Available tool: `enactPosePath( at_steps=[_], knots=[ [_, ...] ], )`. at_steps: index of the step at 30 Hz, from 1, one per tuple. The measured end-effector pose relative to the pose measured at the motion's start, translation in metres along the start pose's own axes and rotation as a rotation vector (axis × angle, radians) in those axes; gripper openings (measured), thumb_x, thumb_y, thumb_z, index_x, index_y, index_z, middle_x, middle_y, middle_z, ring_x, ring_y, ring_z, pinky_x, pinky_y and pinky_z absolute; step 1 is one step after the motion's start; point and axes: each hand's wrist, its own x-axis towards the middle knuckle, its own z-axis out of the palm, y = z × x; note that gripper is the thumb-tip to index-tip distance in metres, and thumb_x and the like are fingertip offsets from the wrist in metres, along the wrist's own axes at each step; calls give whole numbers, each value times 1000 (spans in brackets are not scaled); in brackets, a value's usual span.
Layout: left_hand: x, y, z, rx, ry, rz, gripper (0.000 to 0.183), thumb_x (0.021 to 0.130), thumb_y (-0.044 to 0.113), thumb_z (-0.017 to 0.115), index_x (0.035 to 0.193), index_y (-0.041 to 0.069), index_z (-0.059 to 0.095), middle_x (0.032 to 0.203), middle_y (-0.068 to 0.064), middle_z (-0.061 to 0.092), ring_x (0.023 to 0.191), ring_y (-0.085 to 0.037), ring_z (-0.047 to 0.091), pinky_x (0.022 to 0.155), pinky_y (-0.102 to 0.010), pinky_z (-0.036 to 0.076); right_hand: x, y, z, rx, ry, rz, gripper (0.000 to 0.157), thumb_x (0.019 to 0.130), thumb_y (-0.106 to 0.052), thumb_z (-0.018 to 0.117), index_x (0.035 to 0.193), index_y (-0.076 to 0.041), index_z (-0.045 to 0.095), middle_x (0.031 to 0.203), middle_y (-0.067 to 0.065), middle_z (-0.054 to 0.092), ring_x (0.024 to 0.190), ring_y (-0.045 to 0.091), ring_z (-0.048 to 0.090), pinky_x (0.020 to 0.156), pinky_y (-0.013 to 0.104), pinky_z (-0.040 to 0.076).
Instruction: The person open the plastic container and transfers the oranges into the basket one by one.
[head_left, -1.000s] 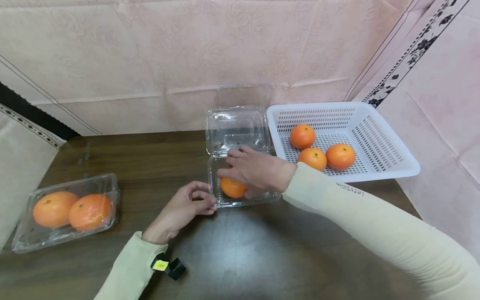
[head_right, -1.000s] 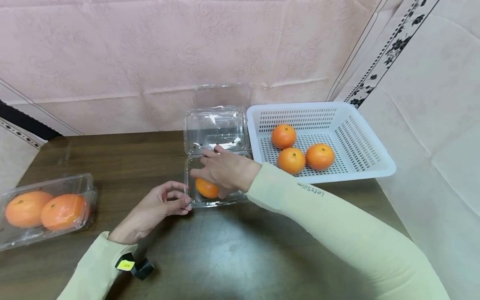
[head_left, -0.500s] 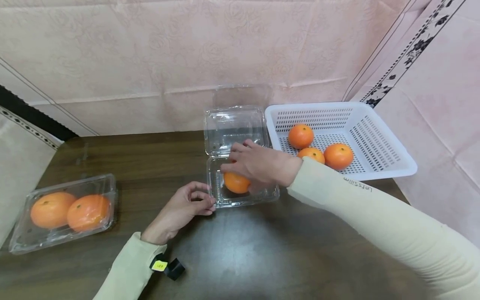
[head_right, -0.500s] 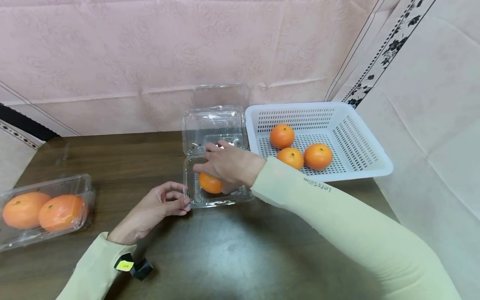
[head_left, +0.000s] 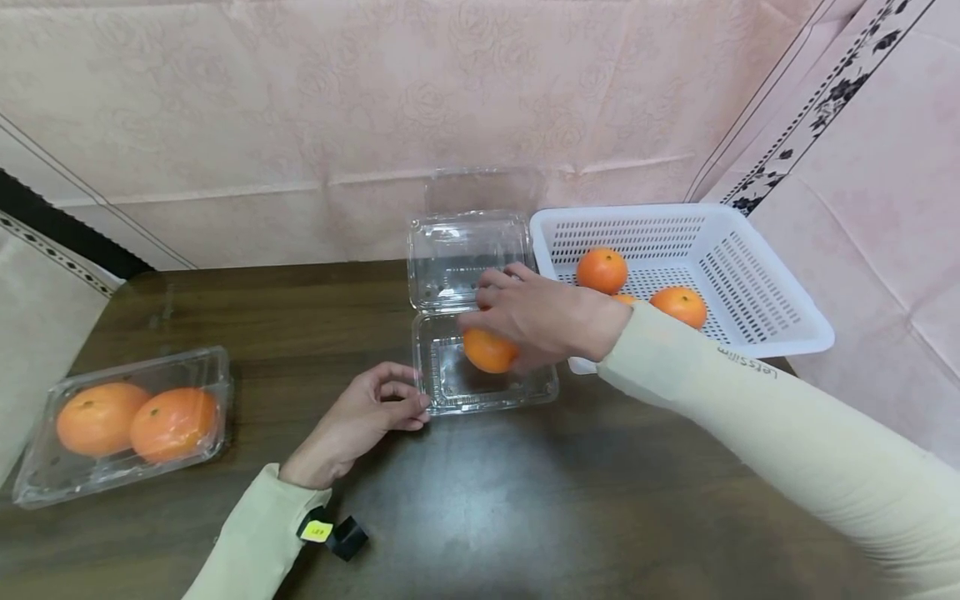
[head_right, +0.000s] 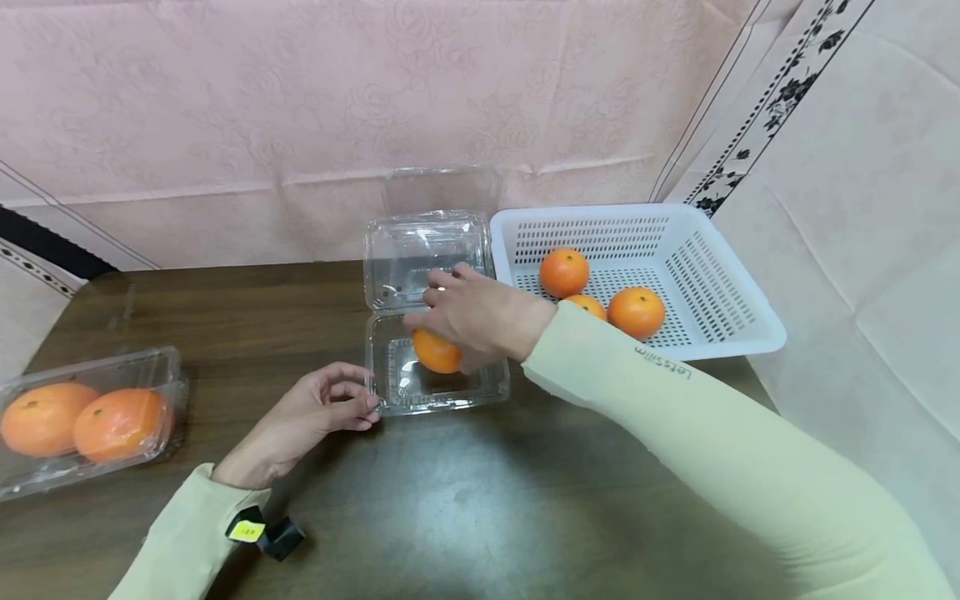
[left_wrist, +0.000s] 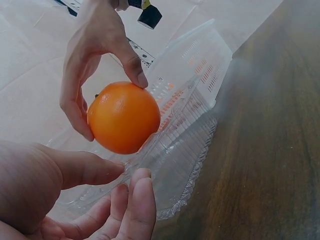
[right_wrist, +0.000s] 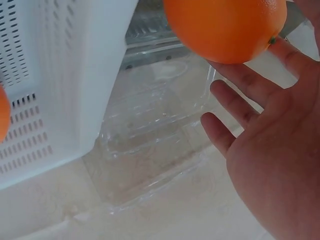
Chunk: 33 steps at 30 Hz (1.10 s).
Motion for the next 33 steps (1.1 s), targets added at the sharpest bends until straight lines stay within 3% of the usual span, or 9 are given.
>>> enactPosePath(
  at_steps=[12,33],
  knots=[
    [0,-1,1,-8,-3,6,46,100,11,66,139,-2,45,112,-17,68,95,-22,72,88,-30,65,-11,13,-6,27,-15,66,79,78,-35,87,146,-31,48,138,4,60,137,29,39,117,47,35],
    [1,-2,1,-8,-9,11,49,99,11,67,140,-2,44,110,-15,68,94,-21,73,87,-30,65,-21,21,-10,27,16,97,81,77,-34,89,147,-29,49,139,6,59,139,30,38,120,49,35]
  ],
)
